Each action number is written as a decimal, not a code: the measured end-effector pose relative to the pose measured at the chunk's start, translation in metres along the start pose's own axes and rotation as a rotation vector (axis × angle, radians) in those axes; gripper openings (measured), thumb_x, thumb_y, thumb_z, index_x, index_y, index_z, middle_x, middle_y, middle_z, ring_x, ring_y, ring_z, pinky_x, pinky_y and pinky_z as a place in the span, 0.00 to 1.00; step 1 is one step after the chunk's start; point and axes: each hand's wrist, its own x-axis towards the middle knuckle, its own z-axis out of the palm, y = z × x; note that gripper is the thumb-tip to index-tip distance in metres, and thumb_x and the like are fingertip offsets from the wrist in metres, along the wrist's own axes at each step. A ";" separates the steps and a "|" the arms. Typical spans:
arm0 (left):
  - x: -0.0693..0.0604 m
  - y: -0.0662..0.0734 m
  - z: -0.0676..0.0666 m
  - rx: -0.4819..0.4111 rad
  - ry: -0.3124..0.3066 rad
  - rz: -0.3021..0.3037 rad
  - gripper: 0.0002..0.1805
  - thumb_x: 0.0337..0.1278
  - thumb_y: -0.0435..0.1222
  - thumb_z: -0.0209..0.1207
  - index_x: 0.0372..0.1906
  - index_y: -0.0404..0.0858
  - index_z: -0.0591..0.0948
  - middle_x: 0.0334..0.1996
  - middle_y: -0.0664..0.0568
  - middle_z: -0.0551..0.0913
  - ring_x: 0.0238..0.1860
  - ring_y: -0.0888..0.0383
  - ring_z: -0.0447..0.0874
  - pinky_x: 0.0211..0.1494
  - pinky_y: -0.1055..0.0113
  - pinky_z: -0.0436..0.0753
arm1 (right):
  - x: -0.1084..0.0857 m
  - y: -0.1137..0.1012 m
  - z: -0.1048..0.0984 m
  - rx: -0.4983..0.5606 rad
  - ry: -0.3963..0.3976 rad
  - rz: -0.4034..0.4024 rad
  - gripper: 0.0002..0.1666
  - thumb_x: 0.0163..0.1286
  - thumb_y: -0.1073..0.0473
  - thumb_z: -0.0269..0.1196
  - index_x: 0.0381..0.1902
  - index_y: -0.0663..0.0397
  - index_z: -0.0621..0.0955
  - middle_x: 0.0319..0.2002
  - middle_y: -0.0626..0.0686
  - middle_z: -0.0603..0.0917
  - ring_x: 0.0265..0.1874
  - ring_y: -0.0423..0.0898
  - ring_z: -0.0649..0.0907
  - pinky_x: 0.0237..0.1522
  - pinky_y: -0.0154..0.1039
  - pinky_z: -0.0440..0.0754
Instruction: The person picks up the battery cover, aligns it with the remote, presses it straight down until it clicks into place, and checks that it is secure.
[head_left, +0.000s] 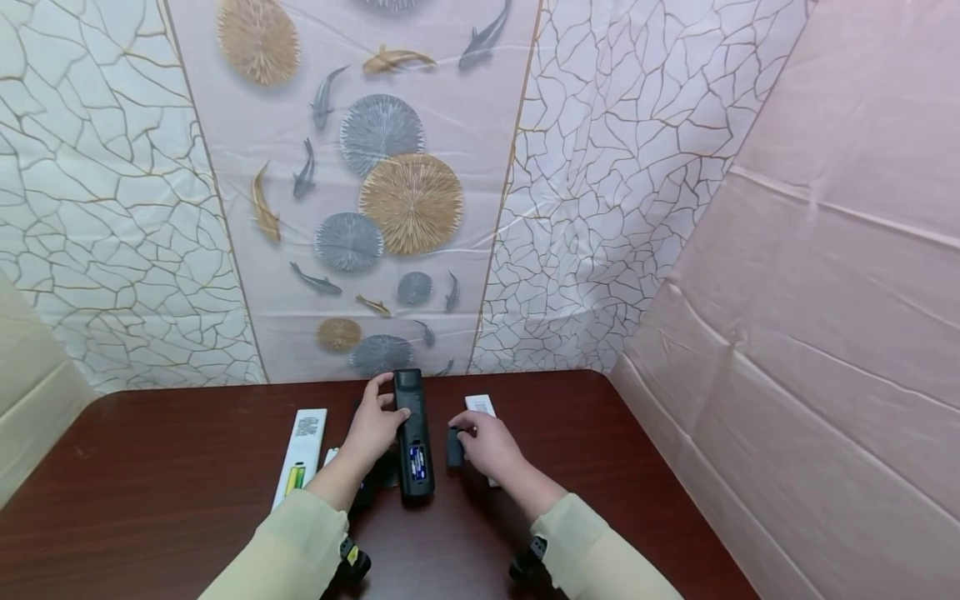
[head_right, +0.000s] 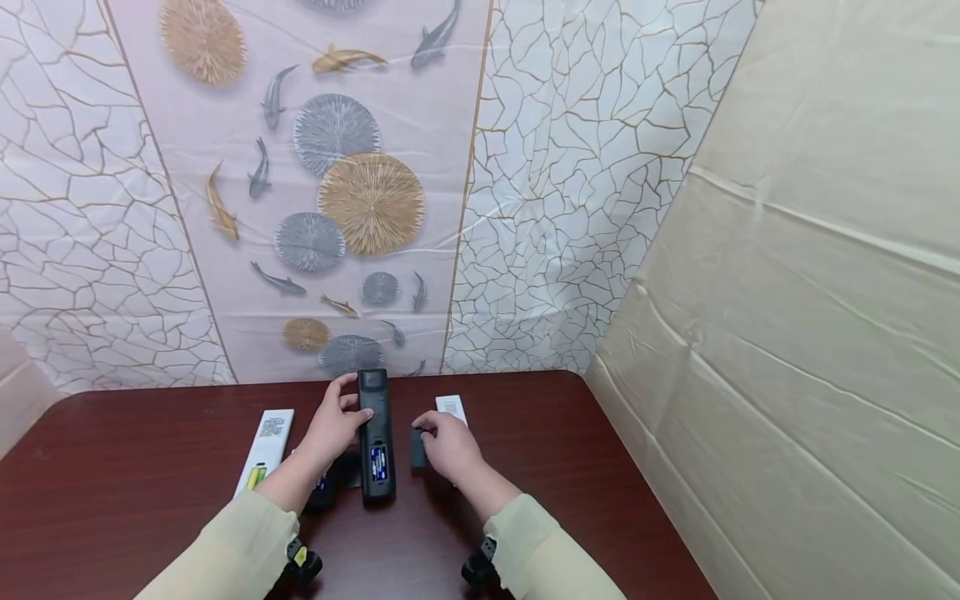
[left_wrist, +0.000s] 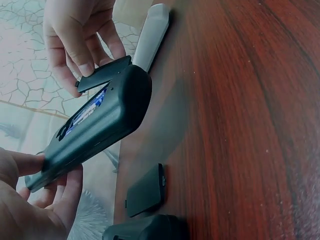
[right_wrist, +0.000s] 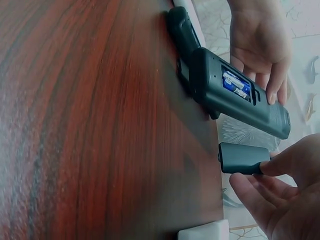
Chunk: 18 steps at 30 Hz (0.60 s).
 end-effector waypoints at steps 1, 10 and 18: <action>0.000 0.000 0.000 -0.002 0.001 0.001 0.37 0.68 0.32 0.58 0.75 0.52 0.55 0.65 0.39 0.71 0.51 0.42 0.82 0.38 0.55 0.85 | -0.001 0.000 0.000 0.006 0.001 0.001 0.13 0.74 0.65 0.58 0.52 0.50 0.83 0.48 0.51 0.83 0.25 0.40 0.81 0.28 0.38 0.80; 0.003 -0.004 -0.002 0.006 0.011 0.018 0.37 0.69 0.32 0.57 0.76 0.51 0.55 0.67 0.38 0.69 0.53 0.41 0.80 0.38 0.56 0.84 | -0.008 -0.009 0.004 0.073 0.016 -0.038 0.13 0.74 0.64 0.59 0.52 0.50 0.84 0.45 0.51 0.82 0.24 0.40 0.82 0.29 0.37 0.81; 0.003 -0.005 -0.002 0.011 0.022 0.026 0.36 0.69 0.33 0.57 0.75 0.53 0.55 0.68 0.39 0.69 0.56 0.41 0.78 0.39 0.56 0.83 | -0.012 -0.025 0.010 0.179 0.020 -0.091 0.13 0.73 0.67 0.59 0.51 0.52 0.84 0.45 0.52 0.83 0.33 0.43 0.84 0.32 0.35 0.84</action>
